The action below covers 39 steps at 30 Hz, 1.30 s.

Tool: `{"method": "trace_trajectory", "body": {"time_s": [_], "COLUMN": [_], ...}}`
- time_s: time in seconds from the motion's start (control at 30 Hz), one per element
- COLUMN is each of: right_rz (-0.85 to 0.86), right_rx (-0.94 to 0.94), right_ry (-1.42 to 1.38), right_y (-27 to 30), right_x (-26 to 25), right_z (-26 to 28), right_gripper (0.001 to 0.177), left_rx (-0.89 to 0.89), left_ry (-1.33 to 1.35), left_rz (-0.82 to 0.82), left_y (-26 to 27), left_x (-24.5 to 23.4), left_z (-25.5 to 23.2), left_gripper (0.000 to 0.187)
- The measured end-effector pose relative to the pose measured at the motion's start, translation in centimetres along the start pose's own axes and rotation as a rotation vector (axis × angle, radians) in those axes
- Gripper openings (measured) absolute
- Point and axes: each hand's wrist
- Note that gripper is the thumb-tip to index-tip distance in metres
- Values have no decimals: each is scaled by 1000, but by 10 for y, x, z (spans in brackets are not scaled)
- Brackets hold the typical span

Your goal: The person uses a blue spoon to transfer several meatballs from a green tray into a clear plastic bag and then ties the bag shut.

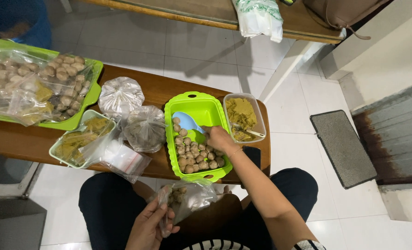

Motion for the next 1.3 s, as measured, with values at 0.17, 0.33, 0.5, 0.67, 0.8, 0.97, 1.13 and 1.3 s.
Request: {"method": "trace_trajectory", "body": {"time_s": [0.17,0.33,0.5,0.67,0.8,0.97,1.13,1.3], "right_rz": [67,94,119,153,266,365,345,-21], "right_rx": [153,237,284,207,-11,-35,-202,-398], "right_ry": [-375,-611,-803,-615,-483,-278,2,434], "right_y": [-4,-13,8,83,144,204,238,241], "right_x": [-6,11,-4,-54,-81,-93,-57,11], "right_z": [-1,-14,-3,26,24,33,48,26], "right_gripper": [45,38,43,42,33,40,40,67], "left_rx": [-14,47,0,13,54,101,125,101], "left_ry": [-17,43,10,5,37,51,49,45], "left_rz": [-1,47,-19,-38,-43,0,-4,12], "left_y": [-6,-11,2,1,-2,-4,-3,0], "left_x": [-6,-11,-2,-3,-4,-6,-5,-7], "left_z": [1,9,-5,-5,-5,-4,-5,-4], "left_gripper": [57,58,56,53,50,54,56,58]}}
Point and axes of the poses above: each hand's wrist, its own y-axis away from the middle knuckle, its own x-axis out of the palm, z = x × y, and after that the axes turned 9 degrees about x, right-handed
